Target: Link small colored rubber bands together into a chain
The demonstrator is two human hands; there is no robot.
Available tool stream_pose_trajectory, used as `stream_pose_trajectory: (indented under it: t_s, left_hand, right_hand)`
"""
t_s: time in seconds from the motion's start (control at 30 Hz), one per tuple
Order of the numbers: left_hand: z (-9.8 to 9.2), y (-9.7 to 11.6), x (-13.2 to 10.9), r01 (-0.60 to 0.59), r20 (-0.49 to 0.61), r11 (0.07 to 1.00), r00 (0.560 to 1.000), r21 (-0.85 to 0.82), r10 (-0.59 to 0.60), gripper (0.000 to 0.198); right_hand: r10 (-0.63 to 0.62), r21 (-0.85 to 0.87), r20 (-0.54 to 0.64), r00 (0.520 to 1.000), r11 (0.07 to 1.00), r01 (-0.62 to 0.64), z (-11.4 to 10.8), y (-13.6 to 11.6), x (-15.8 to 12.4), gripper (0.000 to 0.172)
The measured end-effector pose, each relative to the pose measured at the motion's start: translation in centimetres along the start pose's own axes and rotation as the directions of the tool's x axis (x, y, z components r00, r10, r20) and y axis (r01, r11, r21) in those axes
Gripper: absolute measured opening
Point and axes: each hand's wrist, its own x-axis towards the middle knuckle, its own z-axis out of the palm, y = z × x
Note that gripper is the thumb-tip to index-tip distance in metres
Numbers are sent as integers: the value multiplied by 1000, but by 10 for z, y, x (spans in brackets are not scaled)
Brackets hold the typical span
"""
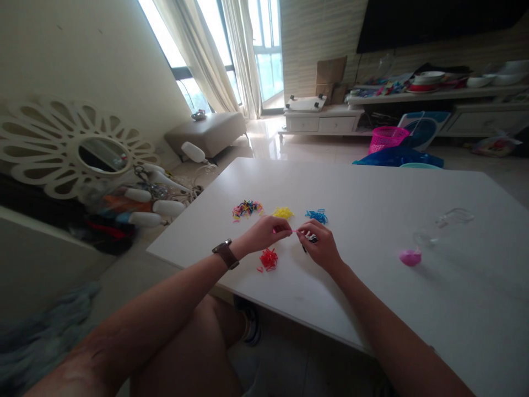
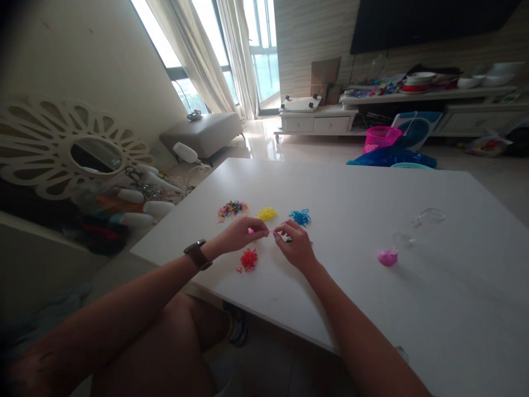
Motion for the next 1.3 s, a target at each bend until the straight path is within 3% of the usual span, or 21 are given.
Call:
stream_pose_trajectory:
  t_s: [0.43,0.57,0.8,0.97,1.17,1.3]
  left_hand:
    - [-1,1,0,-43,-20,997,999,71,44,16]
    - [-10,-2,2,-33,7,996,999,82,33,16]
    - [-29,-10,2,30,-51,997,998,71,-26,16]
    - [-14,-5,2,15,9,997,1000,76,-16,18]
    - [10,-12,-1,-45,123,997,992,67,37,20]
    - [4,-22,-1,-7,92,997,996,76,0,22]
  right_hand:
    - [55,45,-2,999,997,-55,1,-3,1,11]
    - [71,97,1,997,993,-71,-3,-2,3,13]
    - [135,106,-105,985,987,-124,-11,4,7,16]
    - [105,69,-31,994,992,-103,-8,4,4,15]
    - [-23,-68,162,986,997,35,-5,7,-3,12]
    - [-5,-159,13,1000,987,7,-13,14,1,13]
